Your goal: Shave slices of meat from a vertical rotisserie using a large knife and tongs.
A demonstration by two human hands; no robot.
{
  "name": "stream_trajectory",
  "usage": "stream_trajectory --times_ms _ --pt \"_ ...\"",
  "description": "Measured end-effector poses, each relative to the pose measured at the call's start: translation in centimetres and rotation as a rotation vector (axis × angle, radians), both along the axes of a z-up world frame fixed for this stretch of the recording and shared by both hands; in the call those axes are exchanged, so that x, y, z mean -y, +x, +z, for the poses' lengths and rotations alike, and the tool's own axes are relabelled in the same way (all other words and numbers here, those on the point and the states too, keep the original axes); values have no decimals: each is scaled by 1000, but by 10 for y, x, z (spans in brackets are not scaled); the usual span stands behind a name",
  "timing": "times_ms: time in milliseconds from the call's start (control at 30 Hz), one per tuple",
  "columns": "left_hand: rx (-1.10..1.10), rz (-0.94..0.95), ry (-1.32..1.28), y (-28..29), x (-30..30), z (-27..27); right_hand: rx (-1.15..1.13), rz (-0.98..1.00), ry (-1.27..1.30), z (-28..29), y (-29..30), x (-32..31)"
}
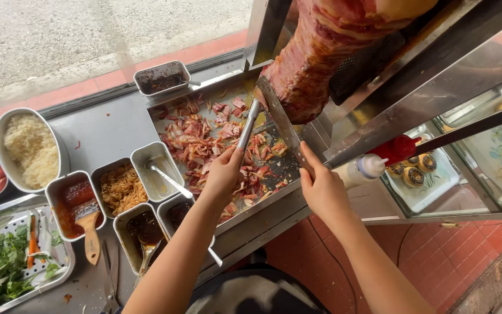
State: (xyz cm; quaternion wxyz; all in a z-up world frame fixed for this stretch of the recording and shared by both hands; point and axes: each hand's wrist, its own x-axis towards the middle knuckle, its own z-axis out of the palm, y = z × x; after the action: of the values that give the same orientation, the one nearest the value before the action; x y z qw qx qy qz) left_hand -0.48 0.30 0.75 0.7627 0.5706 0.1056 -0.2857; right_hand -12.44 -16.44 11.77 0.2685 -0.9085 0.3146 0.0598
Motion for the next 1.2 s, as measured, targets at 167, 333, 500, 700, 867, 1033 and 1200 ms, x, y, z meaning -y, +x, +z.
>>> stream_trajectory --times_ms 167,333,500,700,867,1033,1200 --pt "19 -26 13 -1 -1 -9 75 46 12 -13 34 9" --pt "72 -42 93 1 -13 -3 161 68 75 -8 22 4" --pt "389 -271 584 -16 -44 -20 86 84 90 -20 -27 6" --pt "682 -445 1317 -40 -80 12 48 55 -73 -85 -58 -12" --pt "372 -380 863 -27 -67 10 230 -21 -4 -101 -83 -23" --pt "-56 -222 259 -6 -38 31 348 -79 17 -91 -89 -27" --pt "-203 -137 64 15 -11 19 434 -97 -11 -87 -89 -27"
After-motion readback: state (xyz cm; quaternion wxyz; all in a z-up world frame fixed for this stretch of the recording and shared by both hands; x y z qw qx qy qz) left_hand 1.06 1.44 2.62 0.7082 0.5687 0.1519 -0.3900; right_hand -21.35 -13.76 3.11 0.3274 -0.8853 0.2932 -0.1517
